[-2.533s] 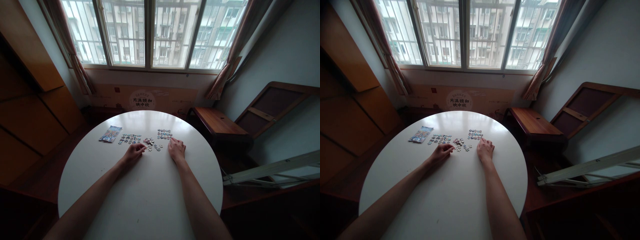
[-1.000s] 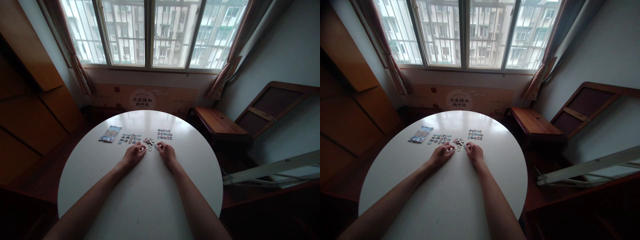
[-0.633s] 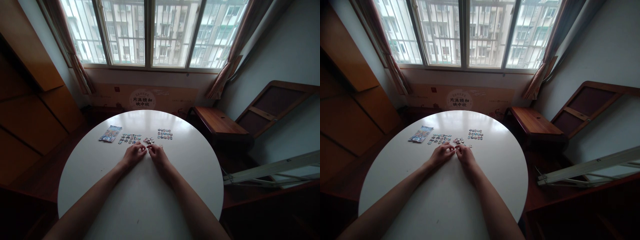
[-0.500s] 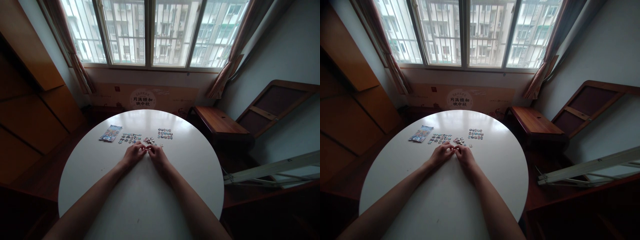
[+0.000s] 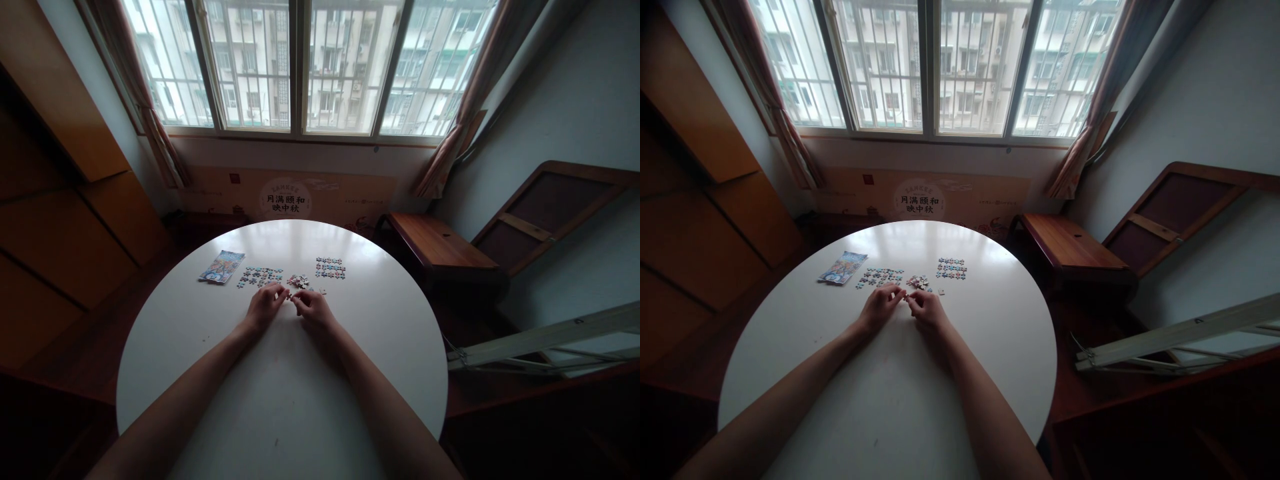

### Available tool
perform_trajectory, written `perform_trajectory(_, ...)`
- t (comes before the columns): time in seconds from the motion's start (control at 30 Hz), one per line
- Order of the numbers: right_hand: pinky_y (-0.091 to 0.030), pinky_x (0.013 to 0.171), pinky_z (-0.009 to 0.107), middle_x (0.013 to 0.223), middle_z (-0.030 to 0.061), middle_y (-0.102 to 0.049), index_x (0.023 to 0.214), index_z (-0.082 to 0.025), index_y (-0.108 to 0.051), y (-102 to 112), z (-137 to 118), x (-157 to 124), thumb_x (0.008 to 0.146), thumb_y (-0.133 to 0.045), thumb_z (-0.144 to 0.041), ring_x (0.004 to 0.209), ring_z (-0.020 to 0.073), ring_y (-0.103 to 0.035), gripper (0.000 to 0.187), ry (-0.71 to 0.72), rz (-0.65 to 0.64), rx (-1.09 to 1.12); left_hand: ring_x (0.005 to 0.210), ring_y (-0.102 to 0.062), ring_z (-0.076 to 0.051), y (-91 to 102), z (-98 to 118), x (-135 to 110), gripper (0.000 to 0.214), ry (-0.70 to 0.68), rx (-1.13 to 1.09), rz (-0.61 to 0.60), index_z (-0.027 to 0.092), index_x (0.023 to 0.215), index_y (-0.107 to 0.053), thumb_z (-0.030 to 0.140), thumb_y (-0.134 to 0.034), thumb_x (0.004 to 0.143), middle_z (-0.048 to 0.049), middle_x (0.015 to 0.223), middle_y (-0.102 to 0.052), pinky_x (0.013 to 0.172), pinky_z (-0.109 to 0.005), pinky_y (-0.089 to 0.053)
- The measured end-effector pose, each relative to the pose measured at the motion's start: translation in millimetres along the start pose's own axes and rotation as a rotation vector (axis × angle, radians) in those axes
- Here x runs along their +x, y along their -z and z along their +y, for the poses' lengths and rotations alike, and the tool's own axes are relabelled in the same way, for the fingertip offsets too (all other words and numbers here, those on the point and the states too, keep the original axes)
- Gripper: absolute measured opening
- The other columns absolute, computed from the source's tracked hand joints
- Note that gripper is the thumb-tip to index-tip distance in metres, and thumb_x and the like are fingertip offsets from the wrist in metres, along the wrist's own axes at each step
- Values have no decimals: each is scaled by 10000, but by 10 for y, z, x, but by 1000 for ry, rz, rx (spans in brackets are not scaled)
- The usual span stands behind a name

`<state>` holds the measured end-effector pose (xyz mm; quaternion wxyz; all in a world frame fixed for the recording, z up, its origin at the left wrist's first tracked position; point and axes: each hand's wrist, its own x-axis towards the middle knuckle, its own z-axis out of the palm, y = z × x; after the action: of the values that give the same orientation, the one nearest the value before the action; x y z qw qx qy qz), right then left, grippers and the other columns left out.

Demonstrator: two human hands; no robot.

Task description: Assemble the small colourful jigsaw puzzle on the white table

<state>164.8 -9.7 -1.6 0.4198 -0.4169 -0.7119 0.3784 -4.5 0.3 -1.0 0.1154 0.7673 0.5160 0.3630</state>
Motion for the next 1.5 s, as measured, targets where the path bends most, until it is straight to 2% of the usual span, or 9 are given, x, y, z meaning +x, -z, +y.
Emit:
perform_trajectory(0.27, -387, 514, 198, 551, 7, -607, 704, -147, -625, 19, 19, 10, 788, -539, -314, 491, 96, -518, 206, -24, 23, -63, 469, -481, -76, 1, -18, 34, 290, -8, -336, -49, 146, 700, -589, 387, -503, 835, 9, 634, -550, 481, -198, -385)
perform_trajectory(0.47, -378, 501, 199, 547, 1, -597, 736, -145, -615, 15, 34, 11, 774, -560, -310, 486, 95, -499, 179, -13, 48, -63, 453, -492, -74, 20, 10, 32, 320, 36, -416, -40, 139, 696, -589, 433, -535, 809, 14, 584, -545, 444, -181, -383)
perform_trajectory(0.6, -383, 506, 205, 546, -1, -601, 750, -147, -616, 4, 57, 17, 774, -562, -308, 483, 97, -504, 171, -10, 38, -54, 458, -497, -70, 23, 9, 39, 333, 26, -448, -87, 131, 701, -603, 435, -530, 813, 1, 611, -558, 443, -179, -395)
perform_trajectory(0.77, -413, 527, 212, 573, 6, -609, 715, -145, -585, 10, 66, 36, 757, -558, -284, 511, 103, -536, 147, -50, 55, 66, 454, -502, -69, 13, -6, 44, 331, 30, -458, -109, 129, 706, -607, 431, -529, 815, -3, 619, -562, 427, -176, -399)
perform_trajectory(1.0, -365, 433, 198, 541, -16, -580, 717, -155, -537, 21, 134, 75, 741, -553, -326, 404, 72, -435, 174, -116, 99, 271, 492, -533, -72, 7, 28, 22, 232, 5, -400, -19, 150, 920, -623, 340, -529, 827, -30, 783, -622, 459, -190, -438)
perform_trajectory(1.2, -373, 430, 198, 547, -15, -577, 728, -153, -540, 10, 156, 84, 743, -559, -348, 412, 73, -442, 196, -103, 95, 284, 539, -532, -74, 17, 50, 16, 171, -72, -345, -7, 162, 875, -649, 289, -550, 819, -27, 801, -610, 493, -192, -441)
perform_trajectory(1.5, -400, 445, 205, 555, -1, -581, 749, -150, -559, 15, 104, 64, 757, -555, -381, 442, 92, -496, 231, -97, 152, 211, 569, -527, -89, 26, 31, 13, 208, -103, -295, -7, 169, 865, -659, 325, -523, 844, -33, 779, -605, 531, -206, -447)
